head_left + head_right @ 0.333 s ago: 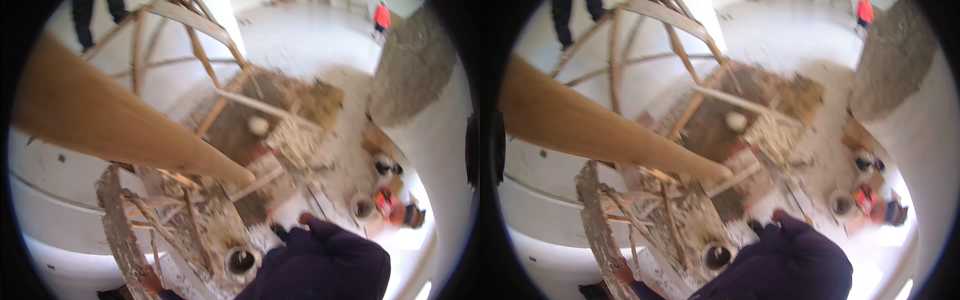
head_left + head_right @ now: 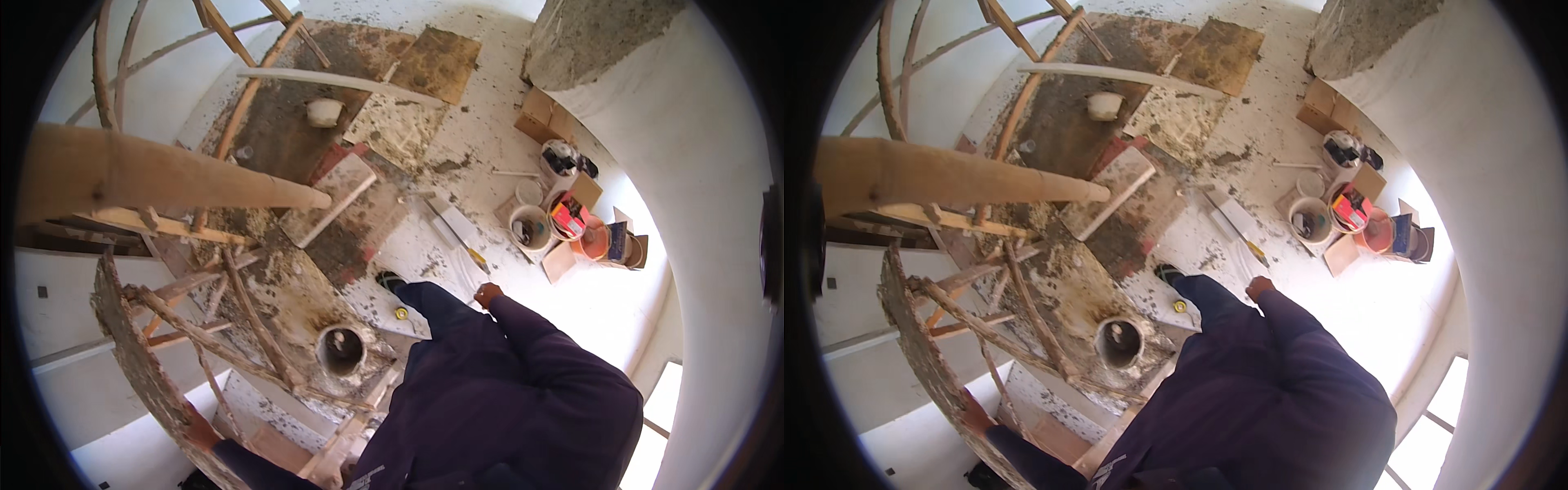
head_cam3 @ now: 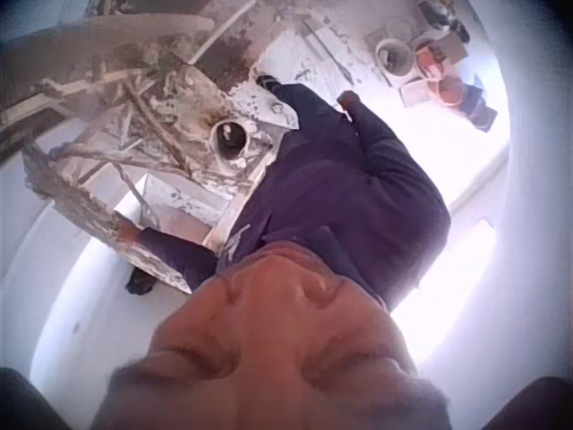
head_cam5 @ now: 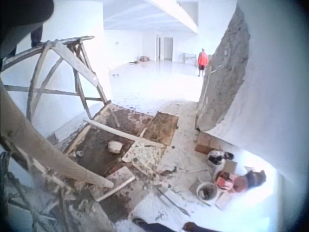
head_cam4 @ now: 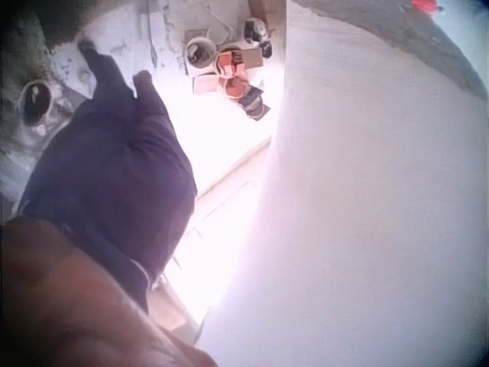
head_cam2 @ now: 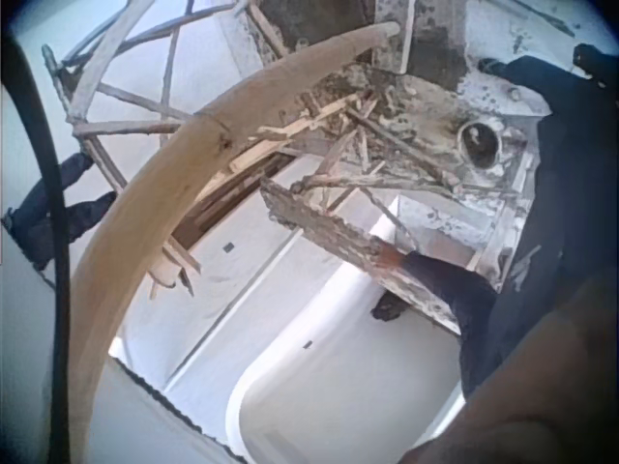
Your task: The person measures stone blocks using a tape measure, cuts a block with a hand saw, and passes a block to another person on a scaffolding structure.
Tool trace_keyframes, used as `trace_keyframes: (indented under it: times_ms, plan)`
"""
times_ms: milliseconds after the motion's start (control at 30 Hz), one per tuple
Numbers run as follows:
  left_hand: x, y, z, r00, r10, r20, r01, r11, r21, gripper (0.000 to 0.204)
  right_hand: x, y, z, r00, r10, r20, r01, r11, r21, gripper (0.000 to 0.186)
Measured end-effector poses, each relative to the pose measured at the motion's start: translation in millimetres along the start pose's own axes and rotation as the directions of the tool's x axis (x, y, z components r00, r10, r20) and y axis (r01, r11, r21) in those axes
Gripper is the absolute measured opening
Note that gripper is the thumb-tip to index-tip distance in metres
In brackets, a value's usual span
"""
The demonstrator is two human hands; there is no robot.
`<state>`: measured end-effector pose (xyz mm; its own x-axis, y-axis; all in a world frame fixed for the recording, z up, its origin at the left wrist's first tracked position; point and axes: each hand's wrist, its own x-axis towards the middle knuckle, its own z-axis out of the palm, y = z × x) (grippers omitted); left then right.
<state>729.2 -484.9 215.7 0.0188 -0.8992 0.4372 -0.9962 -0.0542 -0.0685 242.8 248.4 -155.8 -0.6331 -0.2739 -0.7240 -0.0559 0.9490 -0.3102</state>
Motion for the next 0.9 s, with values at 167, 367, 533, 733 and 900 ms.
trace_keyframes:
  times_ms: [167, 367, 533, 733, 900]
  plan:
    - [-6, 5, 4, 0.986, -0.073, 0.152, 0.083, 0.995, -0.060, 0.111, -101, 191, 73, 0.959, 0.204, 0.196, -0.114, 0.912, -0.393, 0.048]
    - [2, -12, -18, 0.919, 0.170, -0.356, -0.037, 0.935, 0.352, 0.083, -162, 245, 102, 0.856, 0.327, 0.400, -0.219, 0.931, -0.293, 0.045]
    - [-182, 103, 41, 0.817, 0.298, -0.493, -0.456, 0.857, -0.238, 0.036, -121, 281, 71, 0.975, 0.204, 0.086, -0.204, 0.979, -0.015, 0.043]
    - [-579, 312, 228, 0.725, 0.580, 0.370, -0.159, 0.664, -0.730, 0.026, 69, 278, 90, 0.982, 0.188, 0.007, -0.186, 0.965, 0.185, 0.053]
    - [-803, 459, 352, 0.181, 0.794, 0.580, -0.012, 0.592, -0.806, 0.048, 221, 268, 119, 0.977, 0.005, -0.212, 0.061, 0.952, 0.301, 0.081]
